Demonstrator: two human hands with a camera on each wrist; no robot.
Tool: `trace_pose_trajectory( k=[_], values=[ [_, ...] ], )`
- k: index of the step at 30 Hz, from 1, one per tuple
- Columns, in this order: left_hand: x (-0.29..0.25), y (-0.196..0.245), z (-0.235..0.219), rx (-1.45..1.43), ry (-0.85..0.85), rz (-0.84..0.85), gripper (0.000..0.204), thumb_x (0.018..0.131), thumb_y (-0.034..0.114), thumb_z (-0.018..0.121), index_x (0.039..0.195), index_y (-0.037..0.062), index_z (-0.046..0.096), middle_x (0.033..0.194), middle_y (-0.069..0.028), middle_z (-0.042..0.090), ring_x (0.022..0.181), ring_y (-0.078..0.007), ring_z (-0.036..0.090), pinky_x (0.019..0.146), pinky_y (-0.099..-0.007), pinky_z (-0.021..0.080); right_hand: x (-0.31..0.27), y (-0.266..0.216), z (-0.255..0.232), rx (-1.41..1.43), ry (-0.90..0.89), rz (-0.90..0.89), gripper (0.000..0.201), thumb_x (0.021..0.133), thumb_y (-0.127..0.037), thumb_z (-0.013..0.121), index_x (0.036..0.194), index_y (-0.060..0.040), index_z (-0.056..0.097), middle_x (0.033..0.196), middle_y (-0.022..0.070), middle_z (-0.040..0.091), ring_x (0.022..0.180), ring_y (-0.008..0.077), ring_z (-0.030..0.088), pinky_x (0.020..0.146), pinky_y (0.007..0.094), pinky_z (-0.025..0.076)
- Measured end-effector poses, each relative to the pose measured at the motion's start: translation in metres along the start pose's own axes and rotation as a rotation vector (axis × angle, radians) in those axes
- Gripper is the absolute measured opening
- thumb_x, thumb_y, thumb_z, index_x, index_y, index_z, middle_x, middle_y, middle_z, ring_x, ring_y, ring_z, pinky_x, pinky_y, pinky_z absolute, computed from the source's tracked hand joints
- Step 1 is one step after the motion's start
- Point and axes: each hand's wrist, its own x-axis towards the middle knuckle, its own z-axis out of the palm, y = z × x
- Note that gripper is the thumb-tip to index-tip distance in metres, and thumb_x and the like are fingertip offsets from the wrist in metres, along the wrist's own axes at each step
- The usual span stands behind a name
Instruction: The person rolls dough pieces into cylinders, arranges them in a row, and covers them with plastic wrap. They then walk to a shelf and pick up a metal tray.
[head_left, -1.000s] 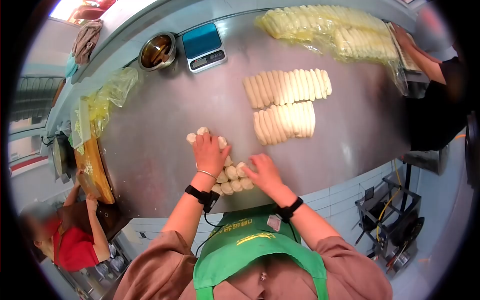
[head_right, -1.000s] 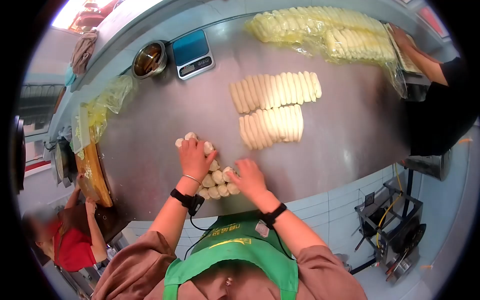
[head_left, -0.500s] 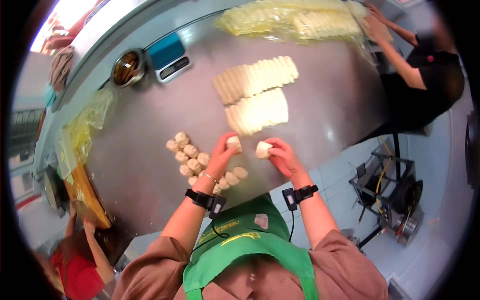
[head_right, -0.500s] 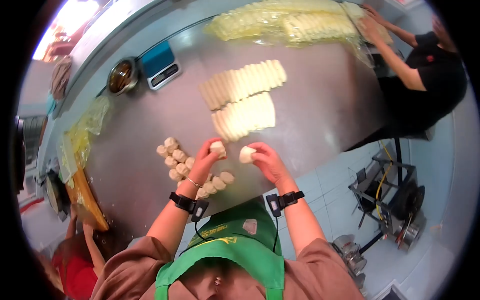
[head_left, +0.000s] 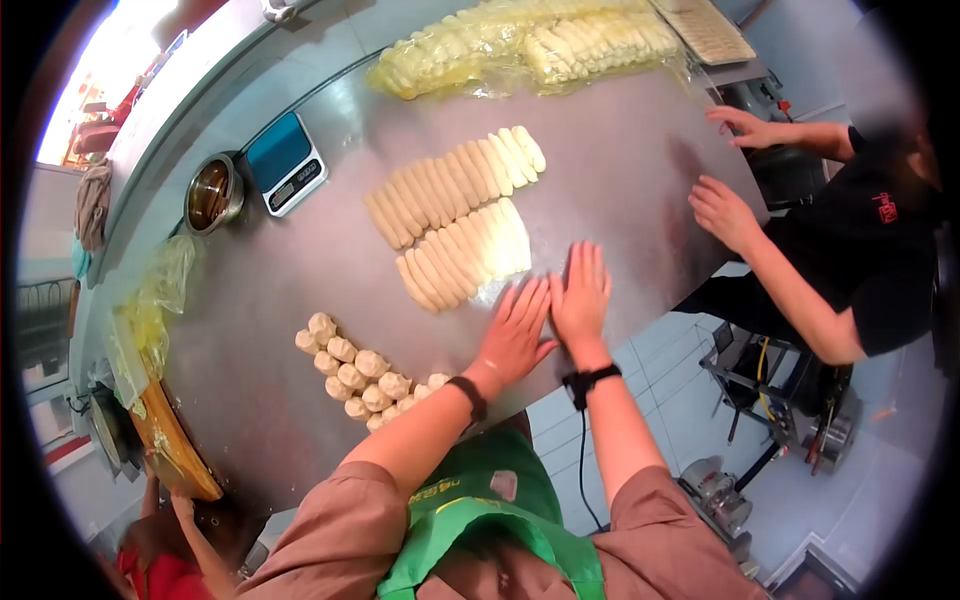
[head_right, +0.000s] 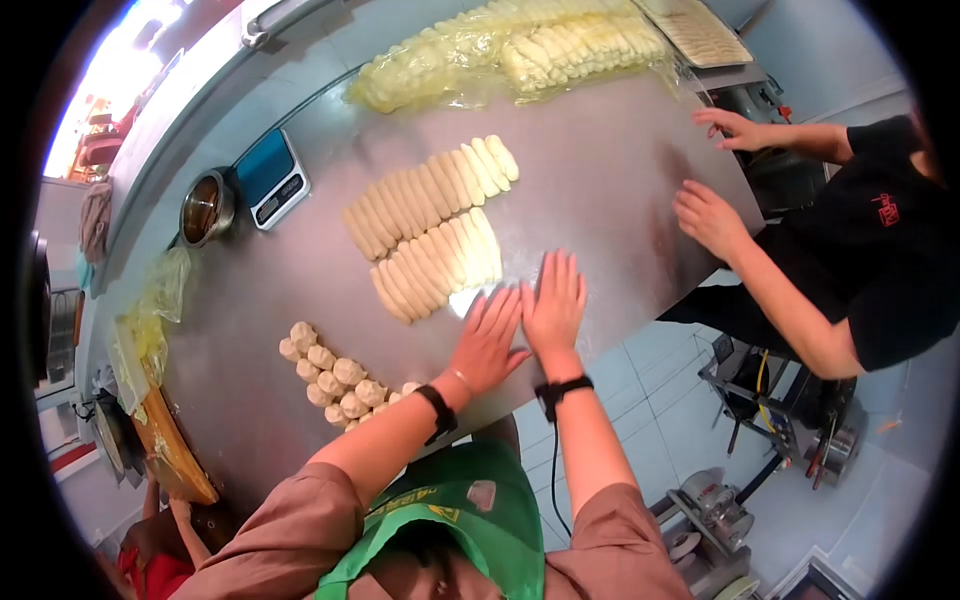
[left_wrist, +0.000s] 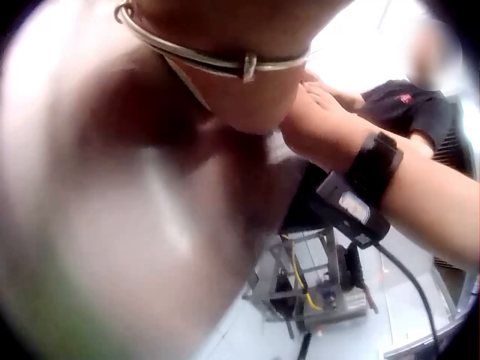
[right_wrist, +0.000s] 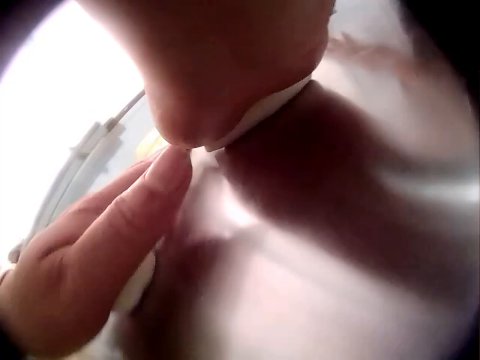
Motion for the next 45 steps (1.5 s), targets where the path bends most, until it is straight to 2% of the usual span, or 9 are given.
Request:
trace_pose_trajectory(
  k=[9, 15, 21, 22, 25, 31, 35, 37, 45],
  values=[
    [-0.125, 0.027, -0.03, 0.075, -0.383, 0.022, 0.086, 0.089, 0.054, 0.061, 0.151, -0.0012, 0.036, 0.161, -0.0183, 0.029, 0.151, -0.0329, 0.023, 0.123, -0.0481, 0.017, -0.127, -0.002, -0.037, 0.003, -0.259, -0.09, 0.062, 0.094, -0.03, 0.061, 0.146, -0.0001, 0.044, 0.155, 0.0177, 0.04, 0.146, 0.0343, 0.034, 0.116, 0.0512, 0.028],
    [0.006, 0.001, 0.003, 0.022, -0.09, -0.065, 0.079, 0.089, 0.048, 0.062, 0.148, -0.0001, 0.041, 0.156, -0.0179, 0.037, 0.149, -0.0317, 0.028, 0.122, -0.0505, 0.017, 0.002, 0.028, 0.012, 0.184, -0.36, 0.165, 0.071, 0.098, -0.039, 0.054, 0.151, 0.0039, 0.033, 0.16, 0.021, 0.032, 0.149, 0.037, 0.029, 0.12, 0.0517, 0.02],
    [-0.104, 0.02, -0.014, 0.046, -0.29, 0.041, 0.08, 0.09, 0.055, 0.058, 0.144, -0.002, 0.044, 0.153, -0.017, 0.041, 0.146, -0.0328, 0.03, 0.121, -0.0519, 0.019, -0.116, 0.038, 0.009, -0.5, -0.246, -0.416, 0.059, 0.104, -0.045, 0.036, 0.148, -0.0064, 0.045, 0.153, 0.0105, 0.048, 0.14, 0.0266, 0.047, 0.111, 0.0481, 0.035],
    [-0.126, 0.025, -0.02, 0.019, -0.309, 0.047, 0.079, 0.09, 0.055, 0.058, 0.145, -0.0005, 0.043, 0.153, -0.016, 0.041, 0.146, -0.0322, 0.031, 0.121, -0.0511, 0.021, -0.156, 0.048, 0.05, 0.193, -0.273, -0.013, 0.056, 0.105, -0.042, 0.034, 0.145, -0.0054, 0.049, 0.15, 0.0102, 0.051, 0.134, 0.0257, 0.054, 0.109, 0.0468, 0.038],
    [-0.119, 0.011, -0.009, 0.124, -0.353, 0.109, 0.08, 0.091, 0.055, 0.056, 0.148, 0.0009, 0.04, 0.154, -0.0146, 0.041, 0.146, -0.0304, 0.032, 0.121, -0.0497, 0.022, -0.103, 0.036, 0.001, -0.589, -0.146, -0.393, 0.065, 0.102, -0.03, 0.052, 0.154, 0.0003, 0.03, 0.163, 0.0161, 0.028, 0.151, 0.0276, 0.027, 0.122, 0.0482, 0.02],
    [-0.002, -0.002, -0.011, 0.044, -0.072, -0.083, 0.076, 0.098, 0.048, 0.044, 0.158, 0.0066, 0.021, 0.167, -0.012, 0.017, 0.154, -0.0293, 0.015, 0.124, -0.0491, 0.012, 0.032, 0.032, 0.021, -0.139, 0.082, 0.053, 0.059, 0.098, -0.034, 0.055, 0.146, -0.0018, 0.046, 0.156, 0.0201, 0.038, 0.147, 0.0353, 0.031, 0.115, 0.0546, 0.025],
    [-0.084, 0.01, 0.01, -0.444, -0.165, -0.236, 0.054, 0.09, 0.021, 0.056, 0.141, 0.0042, 0.049, 0.155, -0.0185, 0.037, 0.148, -0.0369, 0.028, 0.119, -0.0509, 0.024, -0.084, 0.021, 0.002, -0.377, -0.024, -0.332, 0.054, 0.101, -0.031, 0.054, 0.147, -0.0044, 0.046, 0.154, 0.0158, 0.042, 0.143, 0.0268, 0.039, 0.114, 0.0455, 0.03],
    [-0.12, 0.019, -0.012, 0.104, -0.195, 0.023, 0.044, 0.085, 0.013, 0.056, 0.127, 0.0039, 0.058, 0.144, -0.0185, 0.047, 0.14, -0.0359, 0.039, 0.112, -0.0499, 0.033, -0.117, 0.025, -0.018, -0.441, -0.003, -0.539, 0.054, 0.1, -0.03, 0.058, 0.146, -0.0045, 0.046, 0.15, 0.0145, 0.047, 0.136, 0.0251, 0.048, 0.111, 0.0422, 0.035],
    [-0.084, 0.015, -0.004, -0.44, 0.161, -0.663, 0.045, 0.086, 0.002, 0.061, 0.13, 0.0011, 0.054, 0.112, -0.0199, 0.053, 0.104, -0.0384, 0.051, 0.091, -0.0432, 0.045, -0.123, -0.009, 0.004, 0.832, -0.402, 0.301, 0.048, 0.096, -0.021, 0.062, 0.14, -0.0035, 0.053, 0.15, 0.0128, 0.048, 0.124, 0.027, 0.058, 0.104, 0.0419, 0.044]
  ],
)
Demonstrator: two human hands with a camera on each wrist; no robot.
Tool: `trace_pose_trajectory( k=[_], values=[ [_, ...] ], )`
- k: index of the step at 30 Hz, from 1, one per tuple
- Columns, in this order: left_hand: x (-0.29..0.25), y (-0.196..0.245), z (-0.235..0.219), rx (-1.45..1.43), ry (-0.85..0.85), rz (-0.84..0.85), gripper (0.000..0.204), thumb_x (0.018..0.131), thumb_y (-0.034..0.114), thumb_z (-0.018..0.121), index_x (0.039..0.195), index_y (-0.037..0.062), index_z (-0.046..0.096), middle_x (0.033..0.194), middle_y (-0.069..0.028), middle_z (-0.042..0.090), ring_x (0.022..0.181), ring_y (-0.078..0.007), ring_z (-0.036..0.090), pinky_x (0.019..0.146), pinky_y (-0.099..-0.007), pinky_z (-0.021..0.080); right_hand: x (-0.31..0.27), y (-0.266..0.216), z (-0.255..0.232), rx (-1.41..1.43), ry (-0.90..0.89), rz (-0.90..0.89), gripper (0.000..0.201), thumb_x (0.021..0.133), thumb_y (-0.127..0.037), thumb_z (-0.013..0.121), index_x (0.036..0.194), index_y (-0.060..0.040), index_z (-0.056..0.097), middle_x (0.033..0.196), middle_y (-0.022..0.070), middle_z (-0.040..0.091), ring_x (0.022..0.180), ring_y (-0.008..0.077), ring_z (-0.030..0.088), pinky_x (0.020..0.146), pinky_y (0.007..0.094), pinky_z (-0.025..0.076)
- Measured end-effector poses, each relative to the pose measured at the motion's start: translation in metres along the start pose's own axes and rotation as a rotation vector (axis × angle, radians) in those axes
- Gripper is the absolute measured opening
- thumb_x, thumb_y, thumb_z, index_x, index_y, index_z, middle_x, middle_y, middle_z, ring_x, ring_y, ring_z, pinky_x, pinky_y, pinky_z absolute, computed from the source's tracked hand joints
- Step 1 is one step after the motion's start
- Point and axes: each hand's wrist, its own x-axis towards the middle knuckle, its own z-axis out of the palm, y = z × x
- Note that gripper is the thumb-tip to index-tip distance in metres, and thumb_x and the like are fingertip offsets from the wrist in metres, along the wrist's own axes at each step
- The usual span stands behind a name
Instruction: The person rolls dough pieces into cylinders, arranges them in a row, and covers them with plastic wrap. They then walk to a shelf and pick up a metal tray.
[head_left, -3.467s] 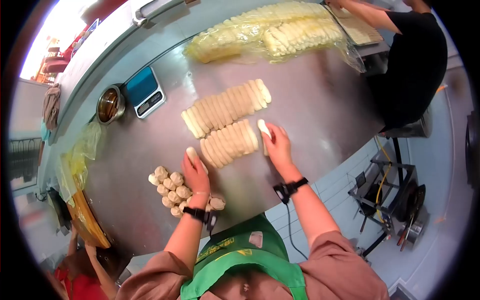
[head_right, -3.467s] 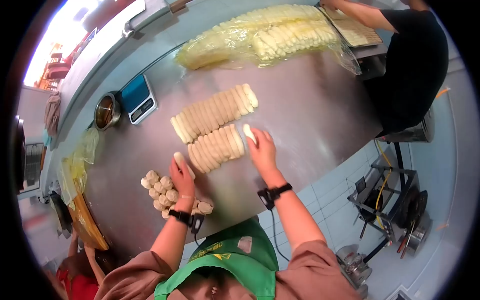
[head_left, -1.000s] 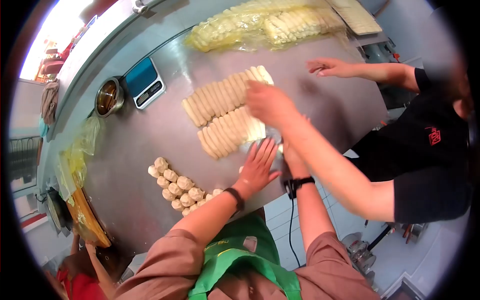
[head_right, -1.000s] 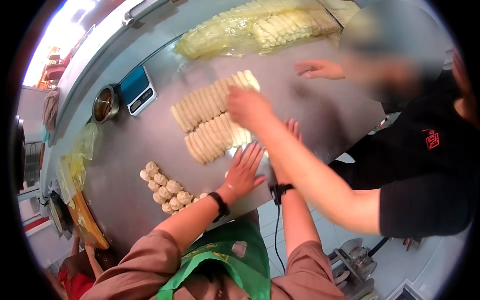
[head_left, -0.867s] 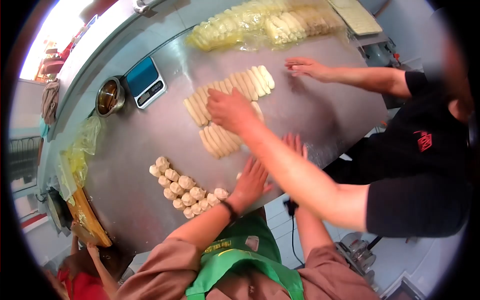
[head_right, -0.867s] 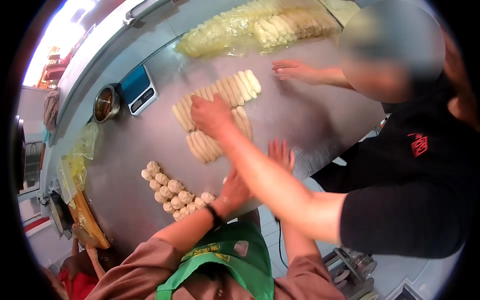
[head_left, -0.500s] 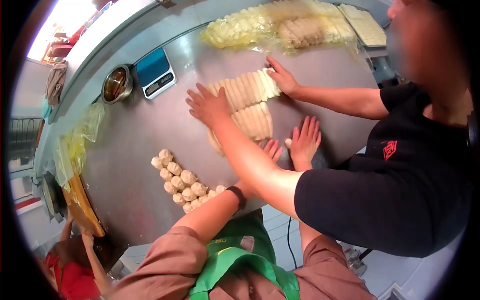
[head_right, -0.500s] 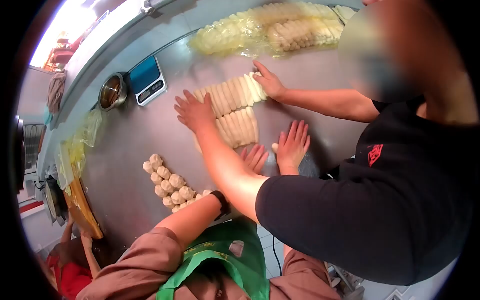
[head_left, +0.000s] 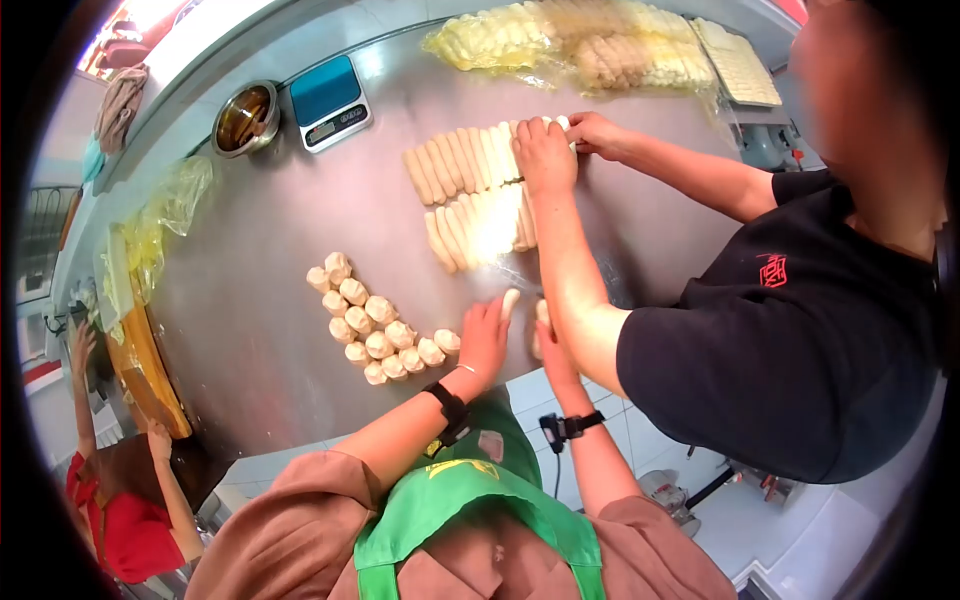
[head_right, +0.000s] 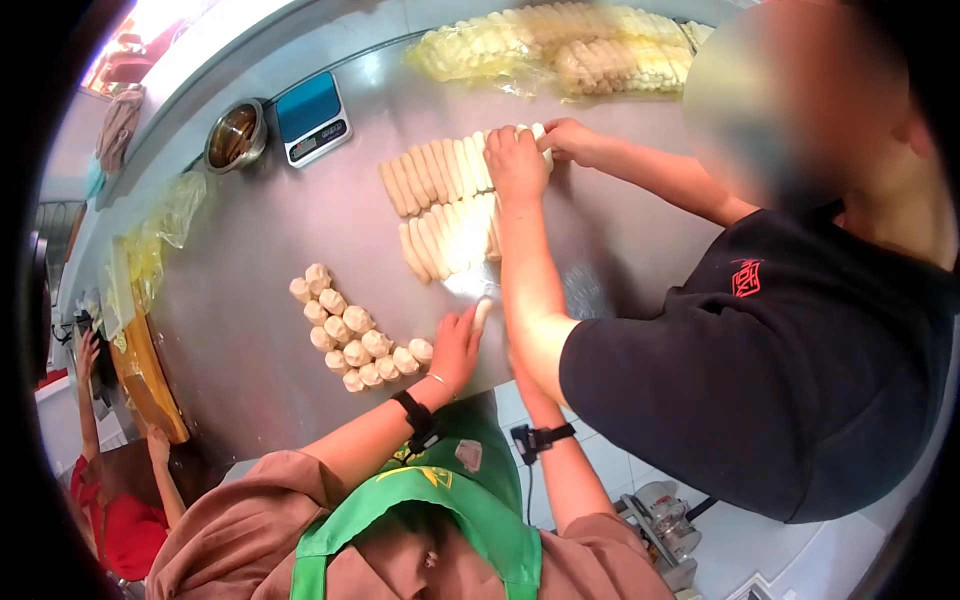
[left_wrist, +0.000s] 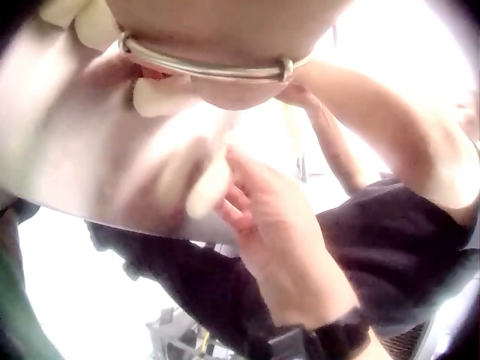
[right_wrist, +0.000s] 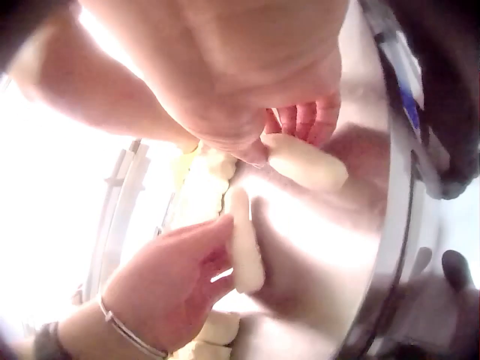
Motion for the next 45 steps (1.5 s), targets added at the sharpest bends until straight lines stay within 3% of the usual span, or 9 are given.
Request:
trace_pose_trajectory(
  k=[3, 10, 18, 22, 24, 26, 34, 36, 45],
  values=[
    [-0.004, -0.002, 0.006, -0.036, 0.06, 0.069, 0.053, 0.087, 0.001, 0.059, 0.139, 0.0023, 0.048, 0.11, -0.0196, 0.053, 0.102, -0.0389, 0.051, 0.093, -0.0454, 0.045, -0.003, -0.043, 0.022, -0.094, 0.094, 0.008, 0.047, 0.092, -0.007, 0.065, 0.137, -0.0012, 0.054, 0.11, 0.011, 0.058, 0.086, 0.0188, 0.063, 0.077, 0.032, 0.055],
    [-0.01, -0.006, 0.018, -0.102, 0.021, 0.008, 0.064, 0.085, 0.0, 0.058, 0.147, 0.0045, 0.043, 0.112, -0.0197, 0.051, 0.102, -0.0372, 0.051, 0.093, -0.0441, 0.045, -0.013, -0.031, 0.05, -0.415, 0.265, -0.186, 0.05, 0.094, -0.008, 0.056, 0.144, -0.0074, 0.051, 0.111, 0.0158, 0.055, 0.098, 0.0305, 0.06, 0.086, 0.0408, 0.051],
    [-0.006, -0.016, 0.007, -0.285, -0.051, -0.146, 0.062, 0.09, 0.023, 0.067, 0.144, 0.0021, 0.046, 0.116, -0.0183, 0.052, 0.102, -0.0316, 0.055, 0.091, -0.0412, 0.047, -0.009, -0.067, 0.033, -0.13, 0.069, -0.067, 0.037, 0.096, -0.002, 0.05, 0.131, 0.0017, 0.058, 0.112, 0.0184, 0.06, 0.101, 0.0338, 0.061, 0.09, 0.0402, 0.05],
    [0.007, -0.007, -0.038, -0.321, 0.122, -0.249, 0.061, 0.092, 0.032, 0.068, 0.14, 0.0007, 0.047, 0.126, -0.0223, 0.055, 0.11, -0.0359, 0.057, 0.095, -0.0426, 0.047, 0.004, -0.124, 0.055, 0.0, -0.077, -0.244, 0.033, 0.093, 0.005, 0.05, 0.125, 0.0041, 0.059, 0.117, 0.0201, 0.062, 0.109, 0.034, 0.061, 0.096, 0.0388, 0.049],
    [0.016, -0.022, -0.053, -0.551, 0.445, -0.308, 0.063, 0.09, 0.028, 0.07, 0.14, -0.0007, 0.045, 0.119, -0.0266, 0.054, 0.106, -0.0424, 0.052, 0.094, -0.0481, 0.044, 0.018, -0.148, 0.07, 0.157, -0.151, -0.221, 0.033, 0.092, 0.005, 0.051, 0.124, 0.0035, 0.06, 0.121, 0.0205, 0.062, 0.111, 0.0352, 0.061, 0.097, 0.0386, 0.049],
    [0.043, -0.037, -0.073, -0.33, 0.563, -0.282, 0.062, 0.091, 0.028, 0.069, 0.14, -0.0013, 0.044, 0.121, -0.0269, 0.052, 0.108, -0.0426, 0.05, 0.096, -0.0482, 0.043, 0.034, -0.163, 0.081, -0.006, -0.101, -0.508, 0.034, 0.091, 0.005, 0.051, 0.124, 0.0024, 0.06, 0.122, 0.0198, 0.061, 0.107, 0.036, 0.063, 0.094, 0.0389, 0.051],
    [0.077, -0.067, -0.086, 0.048, 0.399, -0.301, 0.056, 0.099, 0.024, 0.057, 0.144, -0.0044, 0.039, 0.133, -0.0277, 0.044, 0.118, -0.0433, 0.045, 0.103, -0.0501, 0.037, 0.023, -0.098, 0.064, -0.156, -0.156, -0.237, 0.022, 0.093, 0.003, 0.053, 0.112, 0.0012, 0.064, 0.105, 0.0145, 0.071, 0.097, 0.0257, 0.069, 0.085, 0.0337, 0.054],
    [0.09, -0.078, -0.078, 0.015, 0.641, -0.15, 0.057, 0.103, 0.025, 0.048, 0.148, -0.0066, 0.033, 0.144, -0.0261, 0.04, 0.133, -0.041, 0.038, 0.114, -0.0462, 0.03, 0.016, -0.079, 0.064, -0.085, -0.199, -0.191, 0.021, 0.094, 0.002, 0.053, 0.112, 0.0005, 0.064, 0.104, 0.014, 0.071, 0.094, 0.0242, 0.07, 0.083, 0.0335, 0.054],
    [0.11, -0.074, -0.069, -0.178, 0.411, 0.034, 0.061, 0.101, 0.021, 0.047, 0.153, -0.0037, 0.027, 0.161, -0.0238, 0.024, 0.149, -0.0398, 0.021, 0.121, -0.0472, 0.018, 0.0, -0.064, 0.072, -0.029, -0.221, -0.102, 0.016, 0.092, -0.001, 0.055, 0.107, -0.0014, 0.063, 0.1, 0.0156, 0.069, 0.095, 0.0339, 0.067, 0.083, 0.0398, 0.053]
  ],
)
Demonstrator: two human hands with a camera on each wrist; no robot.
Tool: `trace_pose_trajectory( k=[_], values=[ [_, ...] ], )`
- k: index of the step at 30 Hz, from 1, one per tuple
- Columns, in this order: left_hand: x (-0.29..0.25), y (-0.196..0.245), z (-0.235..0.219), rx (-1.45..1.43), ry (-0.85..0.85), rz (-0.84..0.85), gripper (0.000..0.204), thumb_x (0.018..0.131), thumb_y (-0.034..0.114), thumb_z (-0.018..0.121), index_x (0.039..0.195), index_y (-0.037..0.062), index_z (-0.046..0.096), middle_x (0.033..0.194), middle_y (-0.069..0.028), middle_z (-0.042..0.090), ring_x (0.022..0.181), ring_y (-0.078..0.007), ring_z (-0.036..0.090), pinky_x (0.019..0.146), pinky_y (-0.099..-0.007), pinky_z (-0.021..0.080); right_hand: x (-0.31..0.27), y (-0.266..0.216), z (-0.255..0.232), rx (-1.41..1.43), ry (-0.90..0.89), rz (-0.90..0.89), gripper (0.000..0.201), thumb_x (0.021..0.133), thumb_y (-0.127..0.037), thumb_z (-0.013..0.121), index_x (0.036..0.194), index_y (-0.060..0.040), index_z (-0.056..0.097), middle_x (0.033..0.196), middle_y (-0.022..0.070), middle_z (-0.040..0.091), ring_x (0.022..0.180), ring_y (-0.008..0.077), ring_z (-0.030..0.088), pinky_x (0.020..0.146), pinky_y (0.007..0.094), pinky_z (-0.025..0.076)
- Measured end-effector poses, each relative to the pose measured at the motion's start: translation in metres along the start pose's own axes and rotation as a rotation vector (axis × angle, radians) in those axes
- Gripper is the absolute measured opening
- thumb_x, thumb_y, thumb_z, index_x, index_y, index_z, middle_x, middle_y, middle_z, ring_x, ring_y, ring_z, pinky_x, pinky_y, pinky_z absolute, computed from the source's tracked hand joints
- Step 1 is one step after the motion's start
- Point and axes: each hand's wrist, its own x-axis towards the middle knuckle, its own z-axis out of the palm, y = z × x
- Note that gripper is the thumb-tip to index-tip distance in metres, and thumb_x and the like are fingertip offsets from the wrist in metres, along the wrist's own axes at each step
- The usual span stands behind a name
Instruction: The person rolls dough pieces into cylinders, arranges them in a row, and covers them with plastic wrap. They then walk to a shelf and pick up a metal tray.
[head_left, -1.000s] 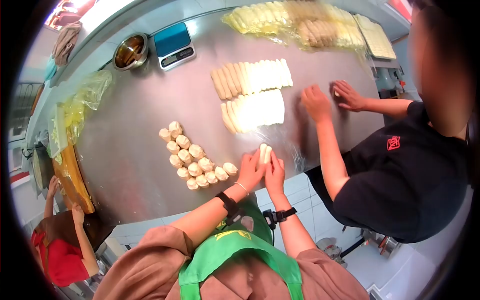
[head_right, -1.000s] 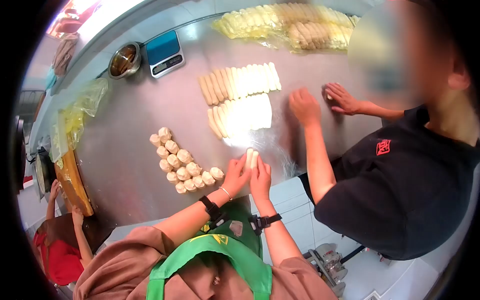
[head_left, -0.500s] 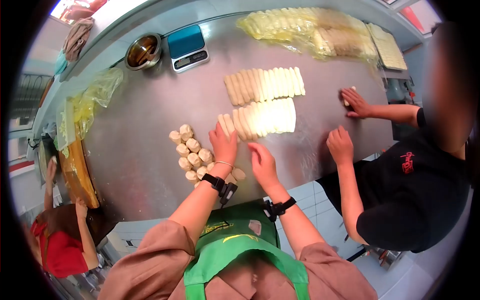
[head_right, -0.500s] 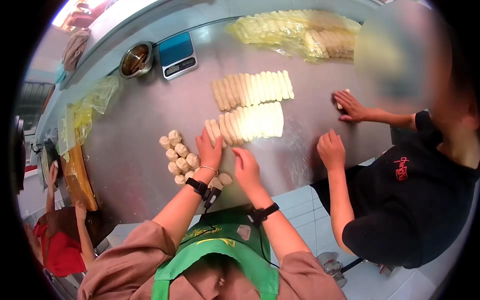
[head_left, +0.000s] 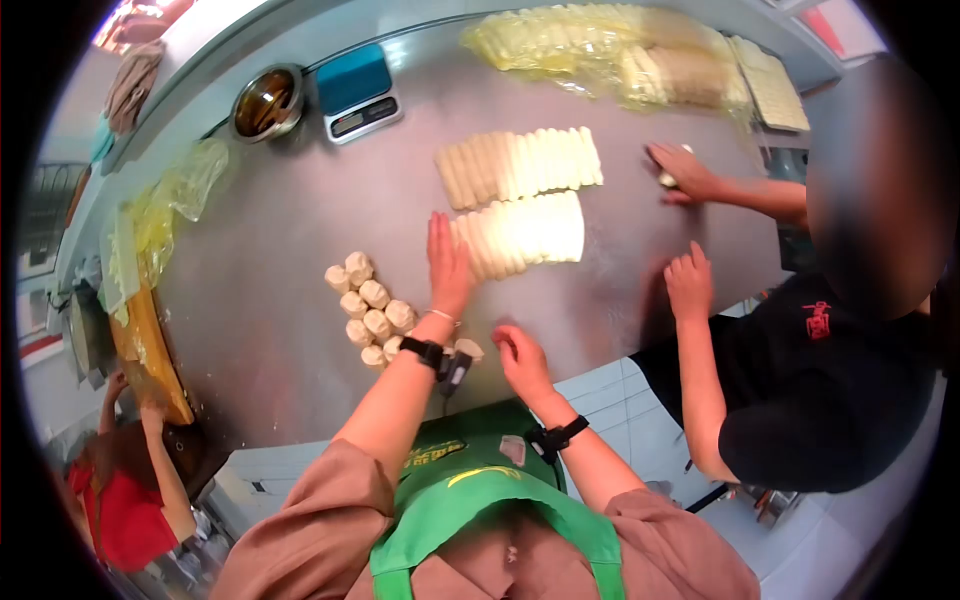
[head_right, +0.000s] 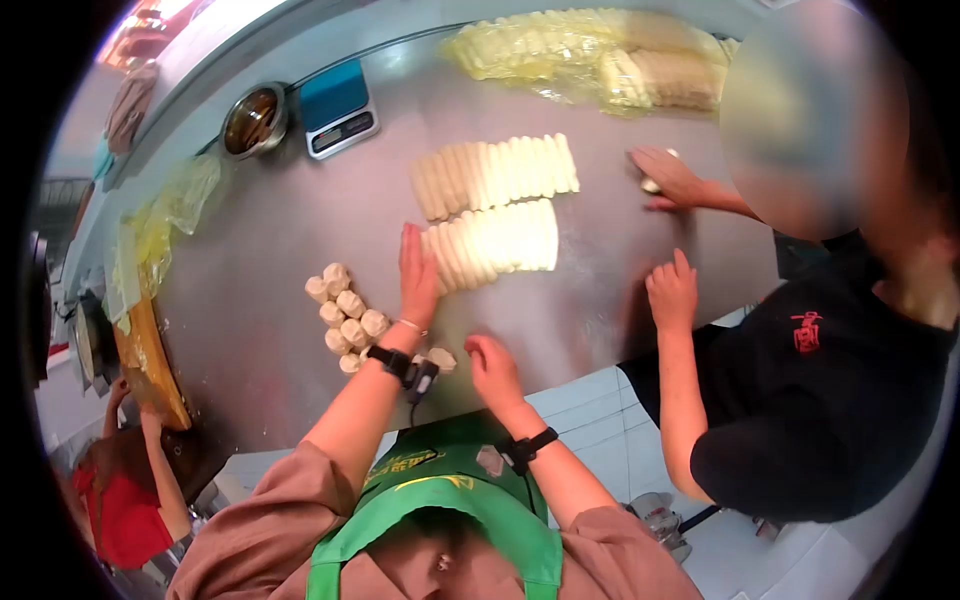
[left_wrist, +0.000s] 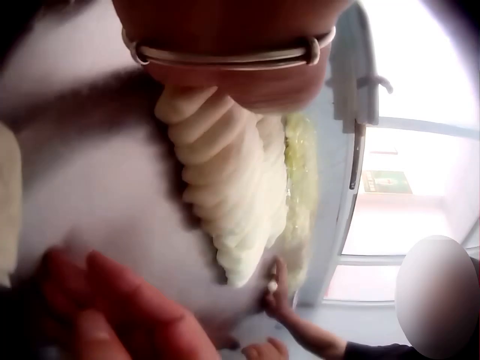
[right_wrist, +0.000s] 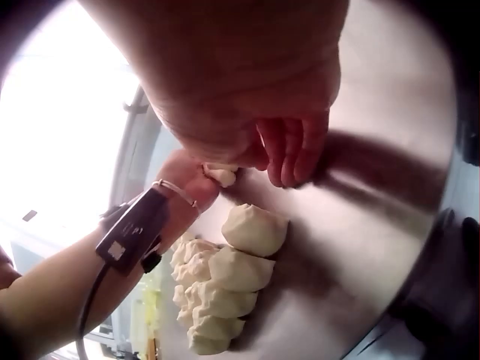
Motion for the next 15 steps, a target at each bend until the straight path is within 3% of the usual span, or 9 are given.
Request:
trace_pose_trajectory(
  k=[1, 3, 4, 6, 7, 9, 11, 13, 15],
  values=[
    [-0.003, -0.001, -0.007, 0.011, -0.008, 0.017, 0.06, 0.101, 0.019, 0.049, 0.153, -0.0035, 0.028, 0.16, -0.0238, 0.026, 0.147, -0.0401, 0.024, 0.12, -0.0472, 0.02, -0.001, 0.002, -0.002, -0.013, 0.02, 0.0, 0.016, 0.092, -0.001, 0.055, 0.107, -0.0014, 0.063, 0.1, 0.0156, 0.069, 0.095, 0.0339, 0.067, 0.083, 0.0398, 0.053],
    [-0.014, 0.017, -0.03, 0.125, 0.012, 0.07, 0.054, 0.098, 0.013, 0.052, 0.147, -0.0023, 0.036, 0.151, -0.0237, 0.037, 0.138, -0.0412, 0.035, 0.115, -0.0477, 0.028, 0.002, 0.001, -0.004, -0.108, -0.003, -0.043, 0.019, 0.094, -0.001, 0.056, 0.111, -0.0012, 0.063, 0.098, 0.0121, 0.072, 0.087, 0.0242, 0.07, 0.078, 0.0327, 0.054],
    [-0.024, 0.03, -0.044, 0.229, 0.038, 0.105, 0.048, 0.096, 0.008, 0.054, 0.142, -0.0013, 0.044, 0.143, -0.0236, 0.046, 0.131, -0.042, 0.043, 0.111, -0.0481, 0.034, 0.001, 0.0, -0.005, -0.089, -0.015, -0.004, 0.02, 0.093, -0.008, 0.061, 0.112, -0.0017, 0.063, 0.1, 0.013, 0.069, 0.092, 0.0273, 0.068, 0.082, 0.0362, 0.053],
    [-0.05, 0.032, -0.065, 0.148, -0.13, 0.071, 0.037, 0.09, -0.001, 0.057, 0.127, 0.0015, 0.056, 0.121, -0.0196, 0.058, 0.111, -0.0408, 0.054, 0.097, -0.0469, 0.044, 0.001, -0.01, -0.003, -0.162, -0.084, -0.072, 0.025, 0.091, -0.012, 0.065, 0.114, -0.0024, 0.063, 0.103, 0.0137, 0.067, 0.096, 0.0294, 0.065, 0.085, 0.0383, 0.052],
    [-0.064, 0.034, -0.071, 0.144, -0.139, 0.081, 0.037, 0.09, -0.001, 0.057, 0.127, 0.0015, 0.056, 0.121, -0.0196, 0.058, 0.111, -0.0408, 0.054, 0.097, -0.0469, 0.044, -0.001, -0.019, 0.0, -0.229, -0.173, -0.135, 0.031, 0.089, -0.016, 0.069, 0.116, -0.0031, 0.062, 0.106, 0.0145, 0.065, 0.101, 0.0316, 0.063, 0.088, 0.0404, 0.051],
    [-0.086, 0.036, -0.088, 0.197, -0.32, 0.28, 0.035, 0.084, -0.006, 0.06, 0.117, 0.0035, 0.06, 0.108, -0.0159, 0.061, 0.1, -0.0389, 0.057, 0.087, -0.0451, 0.048, -0.004, -0.03, 0.011, -0.195, -0.179, -0.224, 0.042, 0.081, -0.021, 0.076, 0.117, -0.0047, 0.061, 0.111, 0.0146, 0.061, 0.106, 0.0342, 0.057, 0.092, 0.0428, 0.048],
    [-0.1, 0.031, -0.106, 0.223, -0.359, 0.243, 0.036, 0.083, -0.001, 0.064, 0.118, 0.0041, 0.06, 0.11, -0.0148, 0.061, 0.104, -0.038, 0.057, 0.091, -0.0443, 0.046, -0.005, -0.037, 0.027, -0.438, -0.191, -0.293, 0.048, 0.076, -0.016, 0.08, 0.117, -0.0061, 0.058, 0.11, 0.0155, 0.058, 0.106, 0.0363, 0.055, 0.091, 0.0445, 0.048],
    [-0.105, 0.034, -0.113, 0.228, -0.386, 0.212, 0.038, 0.082, 0.003, 0.068, 0.119, 0.0047, 0.06, 0.113, -0.0136, 0.061, 0.107, -0.0371, 0.056, 0.095, -0.0435, 0.045, 0.003, -0.032, 0.023, -0.408, -0.2, -0.272, 0.048, 0.073, -0.015, 0.082, 0.115, -0.0062, 0.06, 0.107, 0.0147, 0.056, 0.103, 0.037, 0.055, 0.09, 0.045, 0.049],
    [-0.102, 0.044, -0.117, 0.347, -0.554, 0.344, 0.044, 0.076, 0.007, 0.073, 0.118, 0.0071, 0.059, 0.114, -0.0132, 0.06, 0.109, -0.0349, 0.054, 0.096, -0.0441, 0.042, 0.011, -0.014, 0.019, -0.172, -0.275, -0.239, 0.047, 0.072, -0.014, 0.083, 0.112, -0.0061, 0.061, 0.108, 0.0156, 0.056, 0.103, 0.0374, 0.055, 0.091, 0.044, 0.048]
  ],
)
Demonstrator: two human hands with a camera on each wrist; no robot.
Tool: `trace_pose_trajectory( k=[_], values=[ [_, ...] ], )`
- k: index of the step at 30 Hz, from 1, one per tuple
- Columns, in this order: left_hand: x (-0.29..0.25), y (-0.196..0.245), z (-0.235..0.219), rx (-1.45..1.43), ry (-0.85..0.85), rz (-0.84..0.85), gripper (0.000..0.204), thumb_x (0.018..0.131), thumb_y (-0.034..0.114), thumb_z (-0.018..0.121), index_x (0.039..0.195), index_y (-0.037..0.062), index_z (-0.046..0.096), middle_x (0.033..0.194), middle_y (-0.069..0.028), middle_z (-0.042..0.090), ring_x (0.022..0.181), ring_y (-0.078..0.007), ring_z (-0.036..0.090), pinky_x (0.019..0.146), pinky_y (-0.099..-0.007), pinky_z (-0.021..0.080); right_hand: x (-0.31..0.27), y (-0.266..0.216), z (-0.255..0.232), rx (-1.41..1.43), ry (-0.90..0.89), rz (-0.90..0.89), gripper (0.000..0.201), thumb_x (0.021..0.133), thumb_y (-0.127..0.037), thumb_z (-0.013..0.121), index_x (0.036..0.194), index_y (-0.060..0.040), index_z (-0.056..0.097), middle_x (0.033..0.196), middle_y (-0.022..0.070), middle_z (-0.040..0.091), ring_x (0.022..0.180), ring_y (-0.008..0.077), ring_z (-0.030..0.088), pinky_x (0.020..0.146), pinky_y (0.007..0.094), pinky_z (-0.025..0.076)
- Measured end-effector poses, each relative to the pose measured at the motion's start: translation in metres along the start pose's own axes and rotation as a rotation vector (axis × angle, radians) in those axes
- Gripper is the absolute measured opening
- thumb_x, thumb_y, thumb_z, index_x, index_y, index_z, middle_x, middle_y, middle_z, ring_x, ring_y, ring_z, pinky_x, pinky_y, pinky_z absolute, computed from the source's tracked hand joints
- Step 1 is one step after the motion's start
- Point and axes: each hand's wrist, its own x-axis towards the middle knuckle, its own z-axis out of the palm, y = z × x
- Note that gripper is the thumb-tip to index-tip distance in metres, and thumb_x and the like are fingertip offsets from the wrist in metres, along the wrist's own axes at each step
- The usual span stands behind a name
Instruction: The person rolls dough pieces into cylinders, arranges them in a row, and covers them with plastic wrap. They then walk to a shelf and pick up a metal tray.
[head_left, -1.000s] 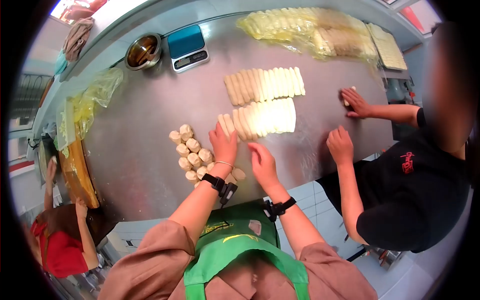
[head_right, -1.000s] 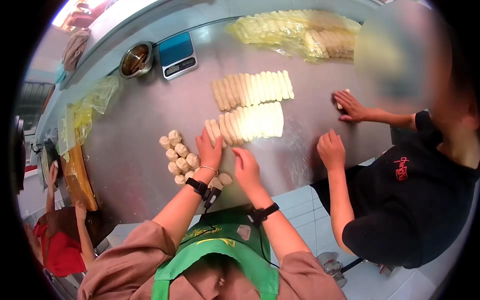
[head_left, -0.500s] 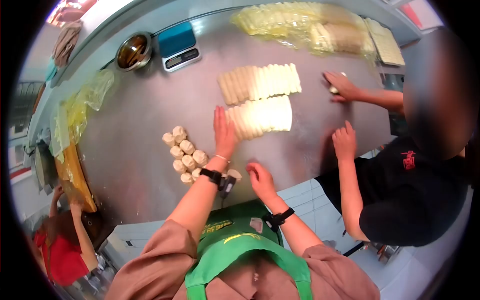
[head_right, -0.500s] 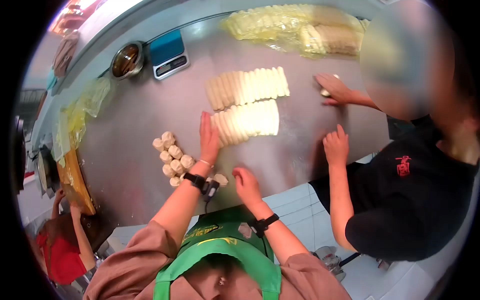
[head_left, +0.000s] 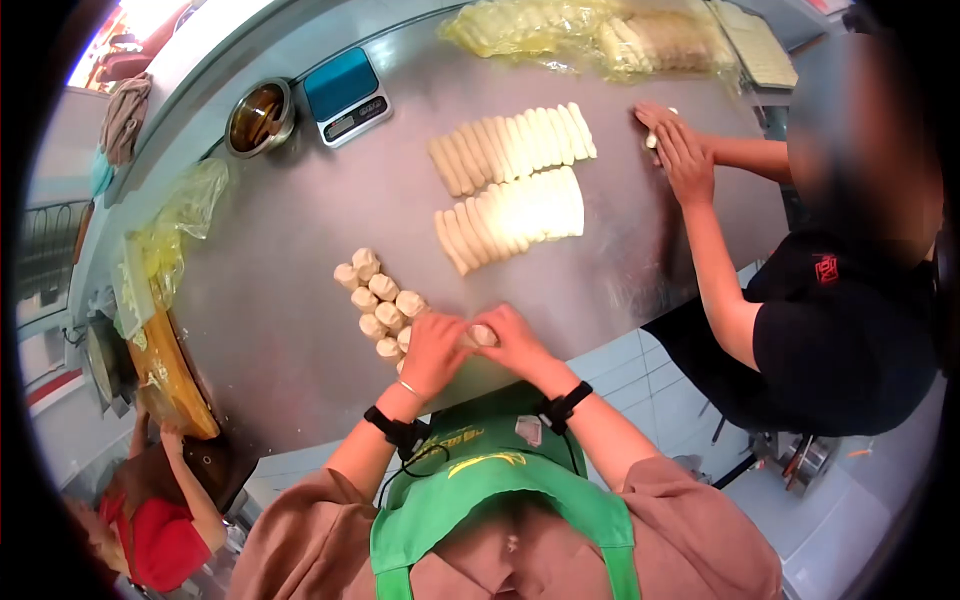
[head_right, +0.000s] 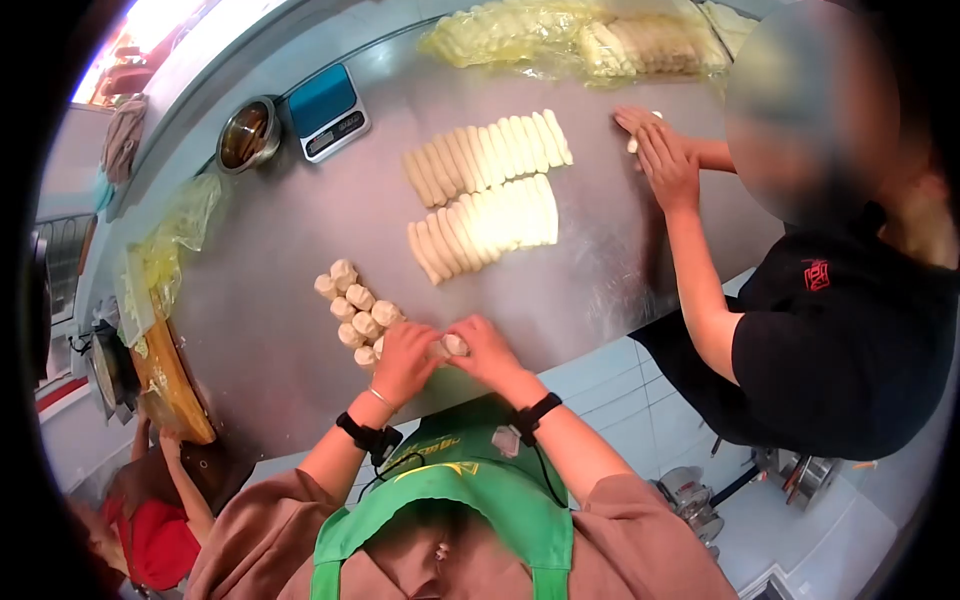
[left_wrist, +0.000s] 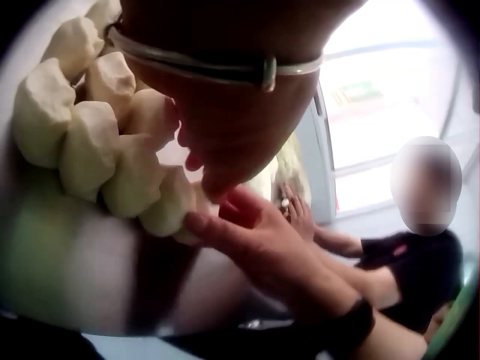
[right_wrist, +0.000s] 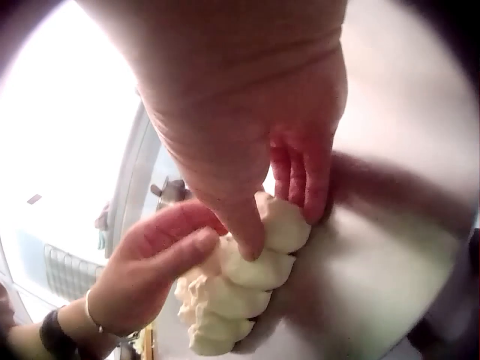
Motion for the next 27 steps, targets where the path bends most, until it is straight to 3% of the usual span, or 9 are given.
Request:
trace_pose_trajectory(
  k=[4, 8, 11, 13, 15, 18, 22, 24, 27],
  values=[
    [0.008, 0.005, 0.009, 0.145, -0.169, 0.071, 0.046, 0.074, 0.015, 0.077, 0.116, 0.0087, 0.06, 0.112, -0.0124, 0.058, 0.108, -0.0341, 0.053, 0.098, -0.0443, 0.04, -0.013, 0.009, -0.014, 0.223, -0.022, 0.191, 0.037, 0.077, -0.008, 0.079, 0.111, -0.0071, 0.063, 0.102, 0.0069, 0.061, 0.09, 0.0205, 0.06, 0.077, 0.0327, 0.053],
    [0.023, -0.006, 0.027, -0.001, -0.233, 0.009, 0.046, 0.073, 0.015, 0.078, 0.114, 0.005, 0.059, 0.111, -0.0147, 0.056, 0.105, -0.0356, 0.053, 0.093, -0.0453, 0.044, -0.025, 0.024, -0.054, 0.441, 0.008, 0.354, 0.037, 0.08, -0.007, 0.077, 0.114, -0.0069, 0.063, 0.102, 0.0064, 0.065, 0.093, 0.0181, 0.06, 0.078, 0.032, 0.053],
    [0.044, 0.016, 0.036, -0.168, -0.142, -0.06, 0.044, 0.076, 0.013, 0.076, 0.114, 0.0019, 0.059, 0.116, -0.017, 0.056, 0.109, -0.037, 0.053, 0.092, -0.0462, 0.047, -0.041, 0.024, -0.103, 0.377, 0.193, 0.352, 0.042, 0.078, -0.004, 0.076, 0.117, -0.0074, 0.062, 0.115, 0.0122, 0.061, 0.096, 0.0253, 0.06, 0.08, 0.0365, 0.054],
    [0.052, 0.025, 0.047, -0.21, -0.072, -0.039, 0.041, 0.078, 0.012, 0.075, 0.114, 0.0002, 0.058, 0.117, -0.0178, 0.056, 0.111, -0.0377, 0.053, 0.093, -0.0469, 0.047, -0.049, 0.008, -0.131, -0.356, 0.414, 0.137, 0.043, 0.077, 0.001, 0.072, 0.118, -0.0044, 0.061, 0.12, 0.0132, 0.062, 0.108, 0.0303, 0.059, 0.092, 0.0384, 0.051],
    [0.034, 0.028, 0.072, -0.025, -0.088, 0.295, 0.047, 0.084, 0.014, 0.069, 0.127, -0.001, 0.055, 0.134, -0.0197, 0.053, 0.127, -0.0374, 0.049, 0.106, -0.0461, 0.043, -0.07, 0.012, -0.121, -0.43, 0.42, 0.188, 0.047, 0.078, 0.0, 0.071, 0.123, -0.0025, 0.059, 0.127, 0.0154, 0.06, 0.118, 0.0332, 0.054, 0.1, 0.0406, 0.046],
    [-0.002, 0.038, 0.089, 0.419, -0.21, 0.374, 0.062, 0.09, 0.024, 0.064, 0.144, 0.0005, 0.045, 0.151, -0.0193, 0.042, 0.142, -0.0351, 0.038, 0.118, -0.0464, 0.031, -0.092, 0.01, -0.064, -0.596, 0.437, 0.249, 0.055, 0.081, -0.008, 0.069, 0.133, 0.0015, 0.053, 0.141, 0.0197, 0.052, 0.135, 0.0373, 0.043, 0.112, 0.0452, 0.036],
    [0.065, 0.059, 0.099, 0.299, -0.251, 0.259, 0.075, 0.092, 0.036, 0.061, 0.152, -0.0002, 0.034, 0.159, -0.0167, 0.033, 0.149, -0.0324, 0.029, 0.123, -0.049, 0.02, -0.04, 0.048, -0.075, -0.815, 0.558, 0.29, 0.069, 0.089, -0.028, 0.065, 0.146, 0.0039, 0.041, 0.154, 0.0251, 0.037, 0.146, 0.0393, 0.03, 0.118, 0.0521, 0.025],
    [0.125, 0.07, 0.105, 0.259, -0.129, 0.279, 0.077, 0.092, 0.042, 0.06, 0.15, -0.0016, 0.035, 0.159, -0.0163, 0.033, 0.149, -0.0321, 0.027, 0.123, -0.0511, 0.017, 0.007, 0.062, -0.123, -0.755, 0.634, 0.328, 0.066, 0.093, -0.032, 0.062, 0.145, 0.0029, 0.043, 0.153, 0.0244, 0.039, 0.146, 0.0386, 0.031, 0.117, 0.0526, 0.025],
    [0.136, 0.067, 0.118, 0.242, -0.12, 0.276, 0.079, 0.091, 0.044, 0.061, 0.15, -0.0029, 0.036, 0.158, -0.0162, 0.034, 0.15, -0.0318, 0.025, 0.123, -0.0521, 0.015, 0.023, 0.078, -0.143, -0.869, 0.755, 0.322, 0.06, 0.096, -0.033, 0.058, 0.145, -0.0004, 0.045, 0.152, 0.0166, 0.043, 0.144, 0.0359, 0.034, 0.117, 0.0529, 0.025]
  ],
)
